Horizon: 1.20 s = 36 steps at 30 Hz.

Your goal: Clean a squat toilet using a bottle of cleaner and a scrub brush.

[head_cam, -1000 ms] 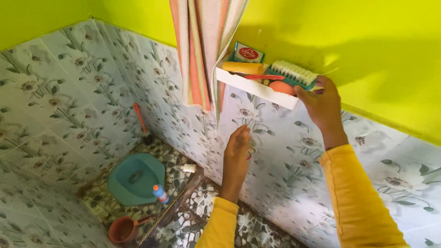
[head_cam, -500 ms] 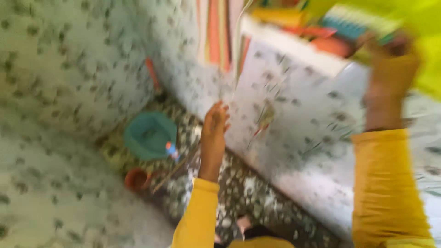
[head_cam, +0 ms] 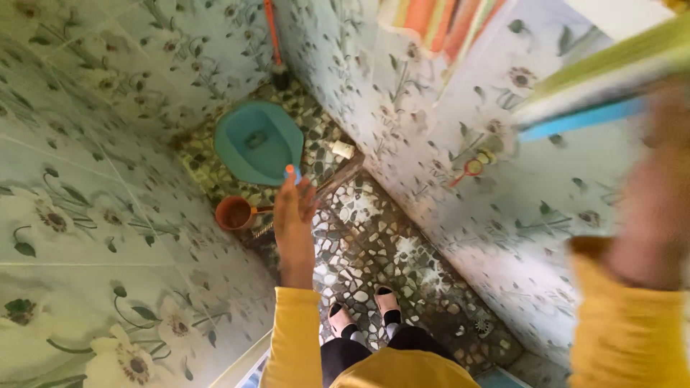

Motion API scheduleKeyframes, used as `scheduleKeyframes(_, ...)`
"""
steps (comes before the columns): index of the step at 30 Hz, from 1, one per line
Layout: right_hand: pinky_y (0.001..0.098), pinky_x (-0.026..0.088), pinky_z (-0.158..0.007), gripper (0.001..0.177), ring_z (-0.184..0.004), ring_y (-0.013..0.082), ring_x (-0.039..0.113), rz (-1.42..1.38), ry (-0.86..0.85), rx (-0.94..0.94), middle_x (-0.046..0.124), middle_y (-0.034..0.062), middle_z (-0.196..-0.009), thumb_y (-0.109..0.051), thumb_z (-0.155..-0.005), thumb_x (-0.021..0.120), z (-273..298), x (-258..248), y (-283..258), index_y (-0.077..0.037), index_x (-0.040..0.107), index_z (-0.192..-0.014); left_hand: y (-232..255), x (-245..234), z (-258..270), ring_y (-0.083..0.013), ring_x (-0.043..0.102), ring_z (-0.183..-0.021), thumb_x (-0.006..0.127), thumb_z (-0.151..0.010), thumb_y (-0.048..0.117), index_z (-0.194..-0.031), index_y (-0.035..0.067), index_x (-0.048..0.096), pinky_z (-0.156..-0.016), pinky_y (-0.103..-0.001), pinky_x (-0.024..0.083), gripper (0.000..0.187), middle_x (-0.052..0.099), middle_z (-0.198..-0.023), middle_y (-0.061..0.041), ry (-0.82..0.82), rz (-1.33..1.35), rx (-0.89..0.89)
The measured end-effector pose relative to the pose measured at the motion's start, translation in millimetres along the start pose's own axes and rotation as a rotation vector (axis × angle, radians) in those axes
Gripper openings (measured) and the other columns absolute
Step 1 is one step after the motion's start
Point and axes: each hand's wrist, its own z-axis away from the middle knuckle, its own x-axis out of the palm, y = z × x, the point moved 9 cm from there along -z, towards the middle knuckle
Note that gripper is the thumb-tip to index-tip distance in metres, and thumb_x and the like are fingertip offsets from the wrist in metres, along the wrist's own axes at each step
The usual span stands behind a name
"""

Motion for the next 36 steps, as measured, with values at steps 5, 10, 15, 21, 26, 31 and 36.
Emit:
scheduleKeyframes(5,0.0239,0.053,-0.101,0.053,-0.105,0.008,0.056,-0.934,-0.175,0.235,0.055,-0.0049,-0.109,0.004,-0.093,0.081,36,151,-135,-0.003,0.055,-0.138,-40,-64,8,-0.023,0.061,-0.119,0.053,-0.099,0.05,-0.147,0.01,0.053,-0.099,-0.038,0.049,0.063,0.059,-0.136,-0.01,0.149,-0.069,-0.112)
scheduleKeyframes(10,0.033,0.055,-0.105,0.064,-0.118,0.0187,0.066,-0.792,-0.283,0.491,0.066,0.0125,-0.128,-0.002,-0.087,0.081,155,247,-96,0.005,0.051,-0.143,-100,-142,14,-0.0266,0.059,-0.129,0.05,-0.099,0.052,-0.148,0.009,0.049,-0.107,-0.04,0.047,0.065,0.057,-0.147,-0.012,0.143,-0.096,-0.143)
scheduleKeyframes(15,0.029,0.053,-0.1,0.058,-0.113,0.0173,0.067,-0.76,-0.302,0.726,0.069,0.0109,-0.122,-0.004,-0.088,0.079,210,271,-72,0.007,0.056,-0.14,-132,-182,17,-0.0277,0.06,-0.128,0.048,-0.099,0.052,-0.147,0.007,0.05,-0.105,-0.04,0.046,0.066,0.058,-0.145,-0.012,0.219,-0.106,-0.183)
scheduleKeyframes(21,0.0282,0.048,-0.086,0.048,-0.098,0.0155,0.06,-0.695,-0.272,1.092,0.068,0.0118,-0.111,-0.013,-0.097,0.076,276,330,-1,0.008,0.065,-0.138,-174,-179,-1,-0.0265,0.062,-0.127,0.046,-0.1,0.049,-0.144,0.005,0.054,-0.105,-0.041,0.049,0.063,0.063,-0.141,-0.011,0.273,-0.157,-0.283)
scheduleKeyframes(26,0.0292,0.054,-0.084,0.047,-0.098,0.0142,0.064,-0.954,-0.204,1.499,0.068,0.0056,-0.113,-0.027,-0.1,0.071,379,425,69,0.001,0.062,-0.136,-231,-177,-16,-0.0268,0.062,-0.125,0.049,-0.101,0.041,-0.143,0.003,0.056,-0.104,-0.042,0.05,0.056,0.063,-0.141,-0.013,0.297,-0.144,-0.239)
scheduleKeyframes(31,0.0342,0.054,-0.082,0.041,-0.097,0.0173,0.064,-1.089,-0.374,1.72,0.067,0.0063,-0.11,-0.036,-0.102,0.057,448,562,92,-0.008,0.067,-0.129,-336,-191,-80,-0.0242,0.062,-0.125,0.053,-0.101,0.029,-0.139,0.0,0.058,-0.105,-0.037,0.049,0.048,0.065,-0.138,-0.012,0.366,-0.056,-0.202)
scheduleKeyframes(36,0.0358,0.054,-0.081,0.036,-0.097,0.0229,0.067,-0.66,-0.81,1.373,0.069,0.0124,-0.11,-0.031,-0.103,0.052,530,712,170,-0.01,0.069,-0.127,-399,-211,-140,-0.0207,0.065,-0.119,0.055,-0.102,0.023,-0.136,0.002,0.062,-0.101,-0.033,0.051,0.04,0.07,-0.132,-0.009,0.39,-0.282,-0.277)
